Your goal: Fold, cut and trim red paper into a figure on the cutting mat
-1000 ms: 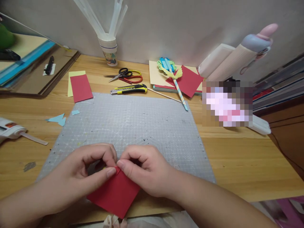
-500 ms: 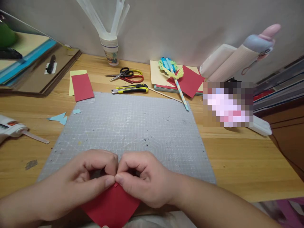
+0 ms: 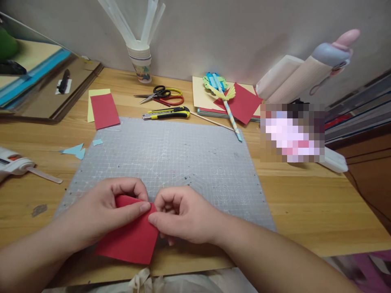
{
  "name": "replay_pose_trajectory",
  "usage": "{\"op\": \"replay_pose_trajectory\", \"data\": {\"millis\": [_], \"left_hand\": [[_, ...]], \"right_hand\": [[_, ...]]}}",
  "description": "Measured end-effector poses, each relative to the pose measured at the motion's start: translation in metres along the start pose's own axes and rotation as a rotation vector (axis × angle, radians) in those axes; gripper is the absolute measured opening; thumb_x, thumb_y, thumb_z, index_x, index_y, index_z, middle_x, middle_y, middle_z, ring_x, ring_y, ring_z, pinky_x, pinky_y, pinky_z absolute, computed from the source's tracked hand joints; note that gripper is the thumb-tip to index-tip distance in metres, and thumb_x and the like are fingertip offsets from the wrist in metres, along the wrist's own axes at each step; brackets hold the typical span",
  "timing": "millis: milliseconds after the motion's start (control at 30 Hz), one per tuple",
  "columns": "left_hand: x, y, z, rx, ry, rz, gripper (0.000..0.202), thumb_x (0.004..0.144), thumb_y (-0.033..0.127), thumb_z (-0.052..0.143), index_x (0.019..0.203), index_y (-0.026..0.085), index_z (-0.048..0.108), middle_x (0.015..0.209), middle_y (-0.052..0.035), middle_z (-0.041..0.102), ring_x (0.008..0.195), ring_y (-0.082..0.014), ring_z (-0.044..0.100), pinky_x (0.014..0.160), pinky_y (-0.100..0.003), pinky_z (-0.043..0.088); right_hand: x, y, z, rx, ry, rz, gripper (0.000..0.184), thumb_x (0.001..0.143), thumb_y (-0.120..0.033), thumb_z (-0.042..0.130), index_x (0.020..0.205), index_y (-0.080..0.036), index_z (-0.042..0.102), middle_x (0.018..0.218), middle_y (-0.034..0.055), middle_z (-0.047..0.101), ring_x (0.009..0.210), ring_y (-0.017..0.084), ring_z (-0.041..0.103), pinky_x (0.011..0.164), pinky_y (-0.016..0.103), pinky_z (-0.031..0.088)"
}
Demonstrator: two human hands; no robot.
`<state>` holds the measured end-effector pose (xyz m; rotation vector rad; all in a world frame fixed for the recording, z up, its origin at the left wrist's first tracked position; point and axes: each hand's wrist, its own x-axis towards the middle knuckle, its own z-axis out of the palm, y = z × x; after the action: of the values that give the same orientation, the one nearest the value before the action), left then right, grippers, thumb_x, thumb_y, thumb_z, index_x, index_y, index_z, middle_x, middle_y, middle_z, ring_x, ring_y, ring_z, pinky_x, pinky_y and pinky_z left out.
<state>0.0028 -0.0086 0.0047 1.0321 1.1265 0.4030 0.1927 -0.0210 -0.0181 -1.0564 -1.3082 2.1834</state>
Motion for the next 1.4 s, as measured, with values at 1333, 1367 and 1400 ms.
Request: {"op": "replay_pose_trajectory", "data": {"millis": [1333,1367,1400], "left_hand": [[0.007,-0.003,-0.012,-0.245,-0.059,0.147,0.034,0.069,0.049,0.078,0.079,0.017,0.068,0.075,-0.0003,0.065,0.064,-0.0103,0.052,0.063,-0.022,0.039],[0.007,-0.003,-0.011,-0.256,-0.092,0.161,0.038,0.065,0.051,0.081,0.082,0.018,0.069,0.079,-0.0013,0.067,0.068,-0.0118,0.055,0.065,-0.023,0.041],[0.008,-0.003,-0.01,-0.263,-0.115,0.17,0.043,0.062,0.053,0.082,0.084,0.018,0.069,0.081,-0.0019,0.068,0.072,-0.0133,0.056,0.067,-0.024,0.042]], "right_hand": [[0.02,0.002,-0.028,0.462,0.295,-0.214,0.027,0.085,-0.044,0.065,0.08,-0.019,0.056,0.057,-0.0052,0.052,0.045,0.007,0.044,0.044,0.019,0.033],[0.02,0.002,-0.027,0.468,0.294,-0.213,0.027,0.085,-0.044,0.065,0.08,-0.019,0.057,0.059,-0.0048,0.053,0.046,0.007,0.043,0.045,0.019,0.033],[0.02,0.002,-0.026,0.475,0.294,-0.211,0.027,0.085,-0.044,0.066,0.08,-0.018,0.057,0.061,-0.0044,0.054,0.047,0.007,0.043,0.046,0.019,0.033]]}}
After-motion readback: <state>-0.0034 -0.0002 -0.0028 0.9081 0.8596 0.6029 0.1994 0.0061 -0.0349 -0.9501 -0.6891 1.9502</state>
